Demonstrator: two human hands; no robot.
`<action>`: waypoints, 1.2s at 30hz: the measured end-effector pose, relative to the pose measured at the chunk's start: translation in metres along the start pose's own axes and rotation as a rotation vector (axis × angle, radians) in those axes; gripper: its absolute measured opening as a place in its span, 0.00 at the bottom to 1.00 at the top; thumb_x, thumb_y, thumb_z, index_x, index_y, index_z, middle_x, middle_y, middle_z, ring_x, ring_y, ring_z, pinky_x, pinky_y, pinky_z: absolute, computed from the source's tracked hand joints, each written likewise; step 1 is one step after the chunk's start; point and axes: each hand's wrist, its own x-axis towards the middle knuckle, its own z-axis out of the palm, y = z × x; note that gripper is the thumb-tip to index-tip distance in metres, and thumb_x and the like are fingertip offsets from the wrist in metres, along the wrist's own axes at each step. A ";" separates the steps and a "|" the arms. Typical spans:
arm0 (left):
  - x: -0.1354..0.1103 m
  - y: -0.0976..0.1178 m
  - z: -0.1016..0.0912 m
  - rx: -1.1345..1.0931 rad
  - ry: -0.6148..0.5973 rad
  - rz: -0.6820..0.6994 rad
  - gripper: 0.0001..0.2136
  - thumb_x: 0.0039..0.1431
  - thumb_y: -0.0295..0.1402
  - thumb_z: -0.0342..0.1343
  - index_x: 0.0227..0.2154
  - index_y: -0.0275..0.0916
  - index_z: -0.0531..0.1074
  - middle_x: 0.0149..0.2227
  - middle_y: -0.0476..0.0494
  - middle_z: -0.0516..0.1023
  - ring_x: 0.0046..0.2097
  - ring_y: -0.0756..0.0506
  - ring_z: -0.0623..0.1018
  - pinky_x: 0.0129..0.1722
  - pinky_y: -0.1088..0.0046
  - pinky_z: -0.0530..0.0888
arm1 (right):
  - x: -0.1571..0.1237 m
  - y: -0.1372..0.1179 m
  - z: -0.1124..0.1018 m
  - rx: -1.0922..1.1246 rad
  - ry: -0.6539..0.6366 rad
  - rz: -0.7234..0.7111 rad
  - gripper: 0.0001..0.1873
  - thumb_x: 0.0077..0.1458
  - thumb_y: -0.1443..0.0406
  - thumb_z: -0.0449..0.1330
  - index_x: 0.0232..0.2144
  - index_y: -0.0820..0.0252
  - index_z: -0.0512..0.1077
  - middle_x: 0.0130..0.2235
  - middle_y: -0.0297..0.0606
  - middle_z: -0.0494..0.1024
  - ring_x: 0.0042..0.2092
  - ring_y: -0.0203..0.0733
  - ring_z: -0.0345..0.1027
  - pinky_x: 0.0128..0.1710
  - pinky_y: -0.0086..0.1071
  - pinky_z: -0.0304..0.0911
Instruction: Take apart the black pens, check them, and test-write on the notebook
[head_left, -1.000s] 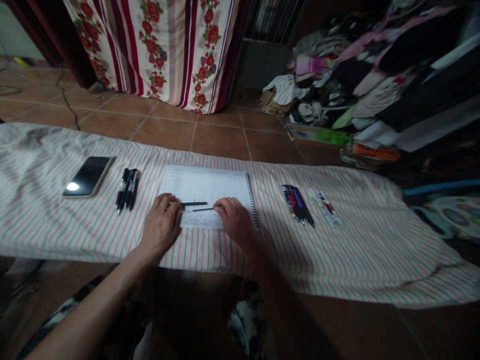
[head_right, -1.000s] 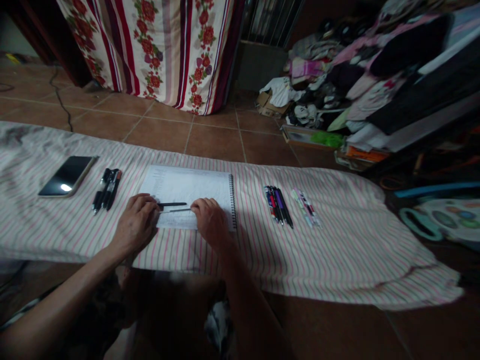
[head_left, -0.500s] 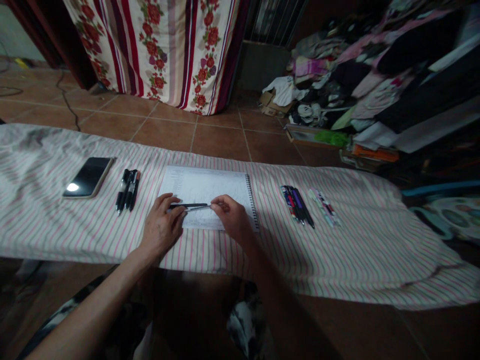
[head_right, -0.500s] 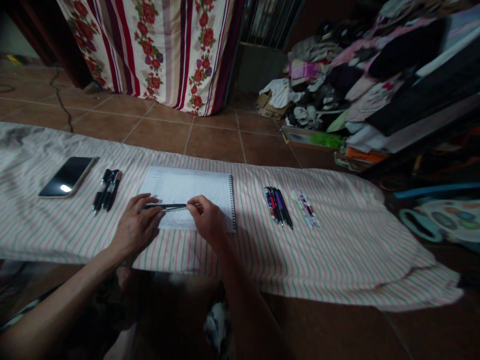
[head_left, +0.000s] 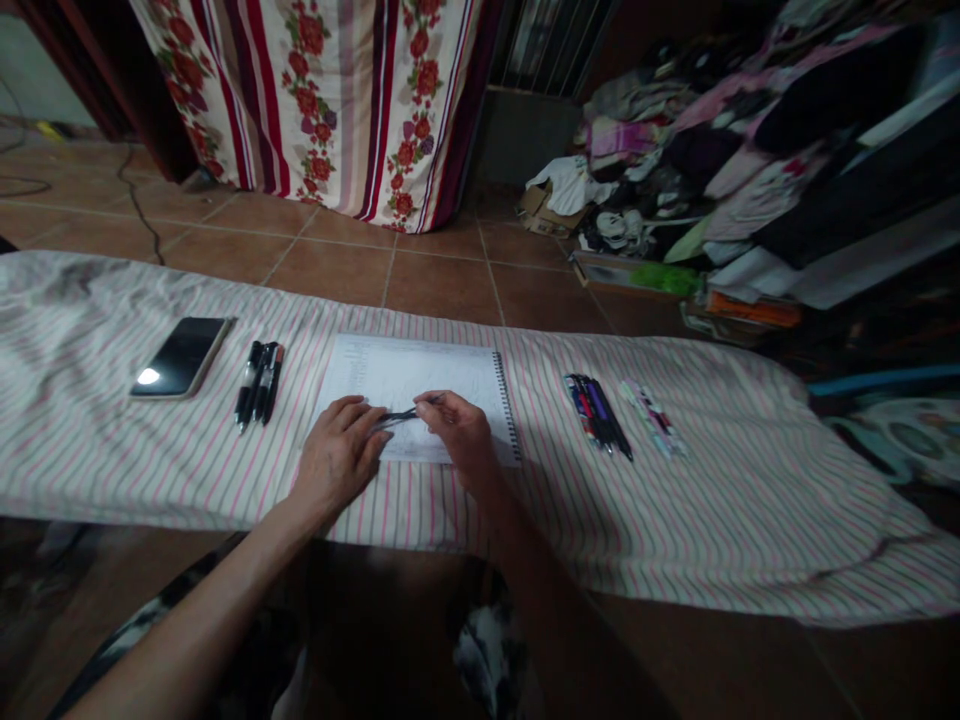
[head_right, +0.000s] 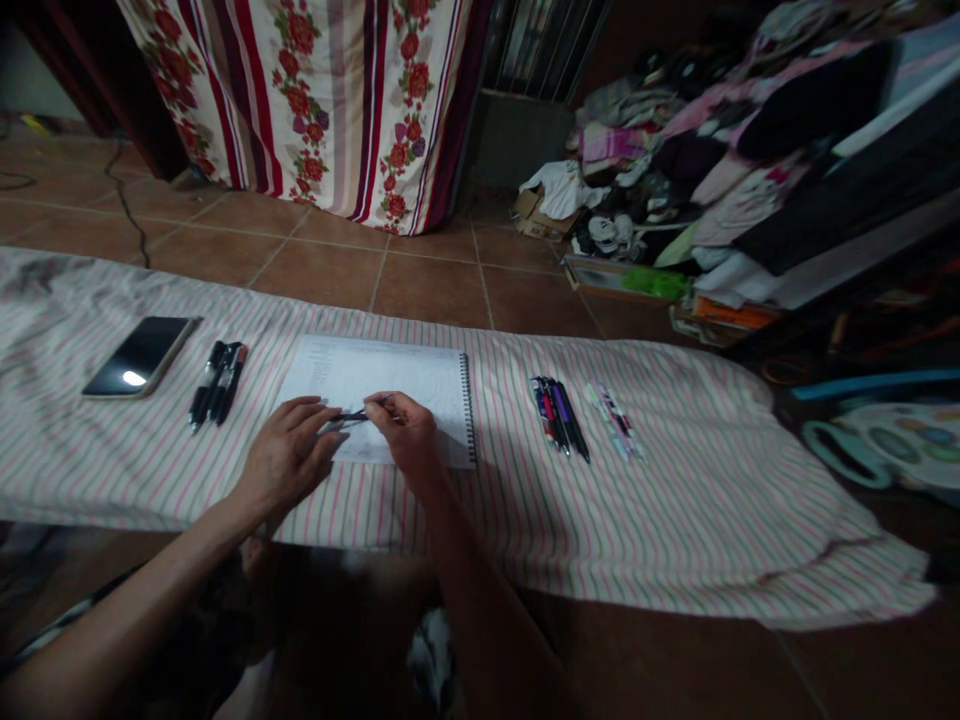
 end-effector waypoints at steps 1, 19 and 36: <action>0.001 0.000 0.000 0.002 -0.009 -0.011 0.14 0.60 0.33 0.49 0.44 0.32 0.71 0.41 0.37 0.75 0.49 0.40 0.68 0.49 0.58 0.70 | 0.001 0.001 -0.002 0.002 0.040 -0.005 0.10 0.44 0.59 0.61 0.27 0.59 0.73 0.25 0.30 0.72 0.26 0.33 0.62 0.25 0.26 0.55; 0.013 0.009 0.019 0.125 -0.033 -0.105 0.12 0.59 0.28 0.44 0.38 0.37 0.73 0.34 0.38 0.70 0.39 0.40 0.67 0.37 0.60 0.70 | 0.015 0.001 -0.030 0.259 0.429 -0.056 0.10 0.51 0.59 0.56 0.32 0.59 0.65 0.30 0.35 0.77 0.26 0.32 0.69 0.21 0.24 0.62; 0.019 0.024 0.012 -0.272 -0.040 -0.235 0.15 0.56 0.25 0.42 0.47 0.37 0.63 0.33 0.43 0.73 0.36 0.45 0.74 0.35 0.66 0.71 | 0.011 -0.011 -0.031 0.140 0.458 -0.209 0.09 0.54 0.59 0.53 0.33 0.59 0.66 0.31 0.34 0.74 0.27 0.31 0.65 0.25 0.26 0.62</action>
